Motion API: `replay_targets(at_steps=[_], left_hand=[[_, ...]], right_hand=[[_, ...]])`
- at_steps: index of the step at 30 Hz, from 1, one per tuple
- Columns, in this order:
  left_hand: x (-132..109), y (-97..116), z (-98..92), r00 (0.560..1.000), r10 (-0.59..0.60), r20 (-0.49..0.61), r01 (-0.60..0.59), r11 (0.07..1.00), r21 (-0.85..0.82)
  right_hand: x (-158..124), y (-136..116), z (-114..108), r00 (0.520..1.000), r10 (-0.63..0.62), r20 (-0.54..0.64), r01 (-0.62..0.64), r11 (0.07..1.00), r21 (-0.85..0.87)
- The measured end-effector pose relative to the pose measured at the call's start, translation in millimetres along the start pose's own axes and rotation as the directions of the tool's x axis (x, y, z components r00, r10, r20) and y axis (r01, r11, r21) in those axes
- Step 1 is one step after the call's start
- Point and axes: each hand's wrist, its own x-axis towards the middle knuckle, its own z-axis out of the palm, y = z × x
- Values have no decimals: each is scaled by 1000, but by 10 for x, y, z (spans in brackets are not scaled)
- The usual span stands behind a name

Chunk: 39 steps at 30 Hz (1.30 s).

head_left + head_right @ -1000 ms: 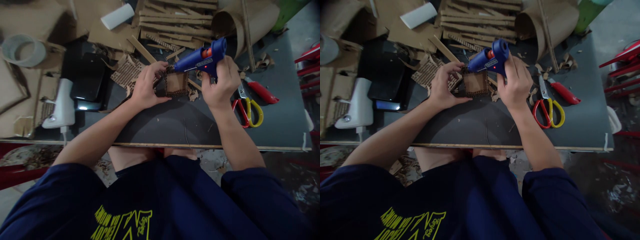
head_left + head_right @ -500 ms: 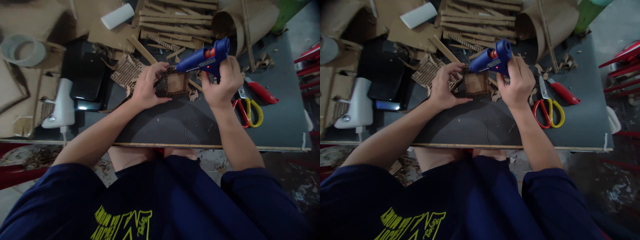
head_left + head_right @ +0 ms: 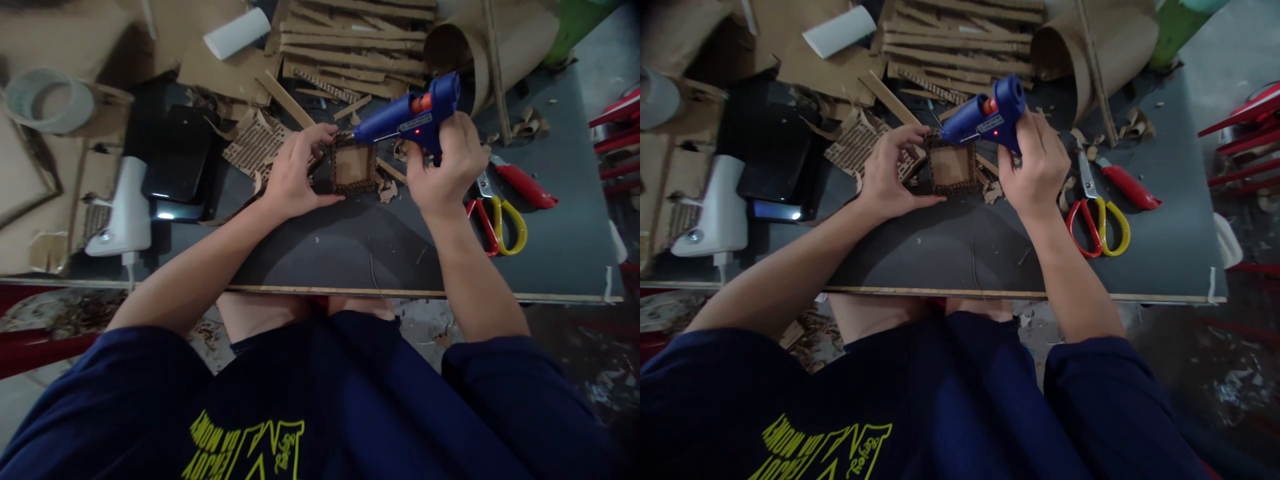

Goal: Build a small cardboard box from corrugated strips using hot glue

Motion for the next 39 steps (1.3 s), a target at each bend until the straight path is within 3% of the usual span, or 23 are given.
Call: replay_targets(at_steps=[22,28,34,39], left_hand=[[6,-19,24,999,-2,-34,2,1000,6],[-8,-56,30,1000,24,-3,-24,999,-35],[0,-46,-7,999,-20,32,21,999,-42],[7,-58,18,1000,-8,-4,8,998,-60]], right_hand=[[11,66,19,999,-30,-35,31,999,40],[15,85,30,999,-27,-44,26,1000,-7],[19,84,39,999,-1,-43,-1,999,-52],[18,76,33,997,5,-77,-6,1000,-14]])
